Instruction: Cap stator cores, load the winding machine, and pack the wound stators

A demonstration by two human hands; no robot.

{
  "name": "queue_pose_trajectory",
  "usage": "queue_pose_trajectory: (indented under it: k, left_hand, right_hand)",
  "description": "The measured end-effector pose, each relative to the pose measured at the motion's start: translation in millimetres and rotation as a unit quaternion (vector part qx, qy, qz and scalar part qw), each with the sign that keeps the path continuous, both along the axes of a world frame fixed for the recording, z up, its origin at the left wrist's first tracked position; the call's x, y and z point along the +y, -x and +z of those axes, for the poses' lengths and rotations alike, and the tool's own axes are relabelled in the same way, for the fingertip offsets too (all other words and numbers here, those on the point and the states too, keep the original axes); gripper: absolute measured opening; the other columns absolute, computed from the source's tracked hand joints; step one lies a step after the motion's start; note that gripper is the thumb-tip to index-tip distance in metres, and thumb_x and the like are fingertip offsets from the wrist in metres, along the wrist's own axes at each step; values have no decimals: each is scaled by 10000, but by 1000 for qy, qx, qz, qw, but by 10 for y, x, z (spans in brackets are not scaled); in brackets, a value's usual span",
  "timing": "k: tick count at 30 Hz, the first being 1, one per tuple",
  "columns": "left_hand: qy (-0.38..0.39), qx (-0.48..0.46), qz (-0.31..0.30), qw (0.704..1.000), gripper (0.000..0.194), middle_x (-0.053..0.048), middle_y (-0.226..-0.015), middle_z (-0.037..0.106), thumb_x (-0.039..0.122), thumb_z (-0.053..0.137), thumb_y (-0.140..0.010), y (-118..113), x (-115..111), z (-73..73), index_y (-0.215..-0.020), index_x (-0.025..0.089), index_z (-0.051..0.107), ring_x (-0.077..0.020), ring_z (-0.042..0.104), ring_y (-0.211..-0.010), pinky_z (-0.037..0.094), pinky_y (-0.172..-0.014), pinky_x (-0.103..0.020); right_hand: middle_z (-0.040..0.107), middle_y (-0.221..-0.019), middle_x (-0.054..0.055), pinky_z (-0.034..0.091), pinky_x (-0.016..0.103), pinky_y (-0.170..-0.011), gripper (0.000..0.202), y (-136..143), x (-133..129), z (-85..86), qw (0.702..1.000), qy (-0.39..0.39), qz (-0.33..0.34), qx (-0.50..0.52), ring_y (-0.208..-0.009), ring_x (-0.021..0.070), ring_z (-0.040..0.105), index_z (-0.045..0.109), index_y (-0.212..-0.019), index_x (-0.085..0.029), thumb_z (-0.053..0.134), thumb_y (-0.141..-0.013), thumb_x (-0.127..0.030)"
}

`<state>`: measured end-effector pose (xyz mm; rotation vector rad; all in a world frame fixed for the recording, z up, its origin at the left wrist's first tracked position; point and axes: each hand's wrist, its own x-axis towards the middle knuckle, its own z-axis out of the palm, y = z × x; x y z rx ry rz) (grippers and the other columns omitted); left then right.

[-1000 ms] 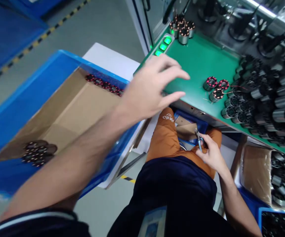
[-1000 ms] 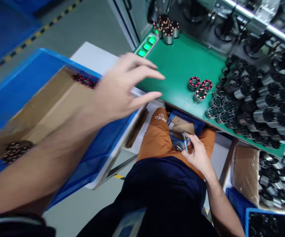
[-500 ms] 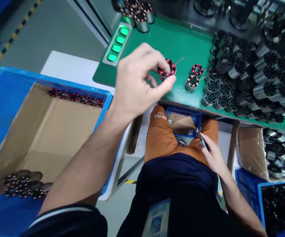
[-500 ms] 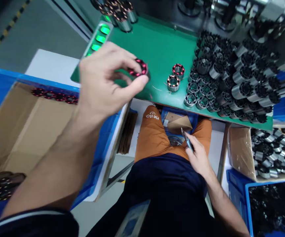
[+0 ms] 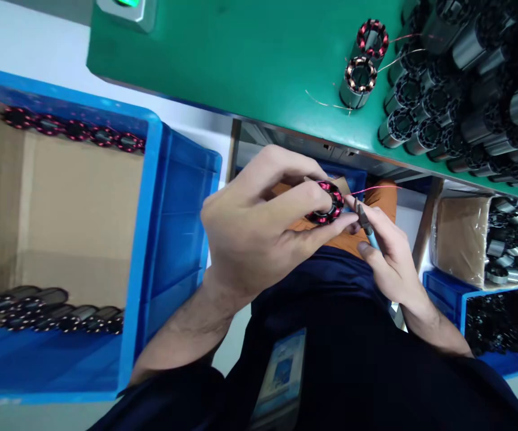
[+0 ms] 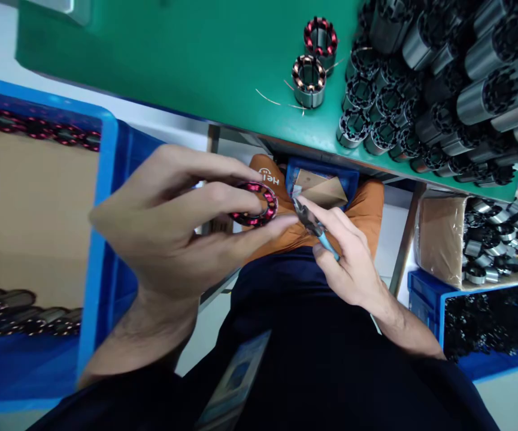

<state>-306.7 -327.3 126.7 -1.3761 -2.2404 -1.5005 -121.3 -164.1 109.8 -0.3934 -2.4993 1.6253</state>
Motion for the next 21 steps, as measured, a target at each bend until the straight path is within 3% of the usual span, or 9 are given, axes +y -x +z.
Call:
queue_pose_trajectory:
  k: [4, 11, 17, 21]
  left_hand:
    - [2, -26, -9, 1000, 172, 13, -1211, 852, 300, 975, -984, -49, -40, 0, -968, 367, 817, -218, 819, -954, 687, -718, -403]
    - [-15, -25, -3, 1000, 160, 24, -1149, 850, 348, 952, -1004, -56, -54, 4, -951, 394, 809, -221, 797, -929, 673, -696, -411]
    - [-14, -36, -4, 999, 171, 20, -1152, 840, 339, 943, -1001, -44, -83, -4, -927, 404, 803, -225, 775, -919, 647, -688, -426]
    - [-30, -41, -23, 998, 180, 14, -1127, 833, 336, 949, -986, -42, -80, -57, -920, 409, 797, -229, 764, -894, 623, -641, -429]
  right_hand:
    - [788, -1522, 61, 651, 502, -1132, 682, 16, 8, 30, 1000, -20, 2, -16, -1237, 283, 749, 627, -1740, -348, 573, -1075, -210]
    - [839, -1452, 54, 698, 449, -1016, 687, 60, -19, 107, 999, -43, -2, -4, -1075, 240, 790, 704, -1667, -320, 553, -1014, -169]
    - [847, -1518, 38, 720, 445, -1034, 636, 79, -38, 94, 998, -59, -8, 23, -1044, 219, 840, 756, -1604, -319, 550, -1025, -152]
    - [893, -1367, 36, 730, 403, -962, 616, 80, -44, 52, 999, -34, -13, 25, -999, 212, 851, 798, -1561, -304, 576, -1009, -143]
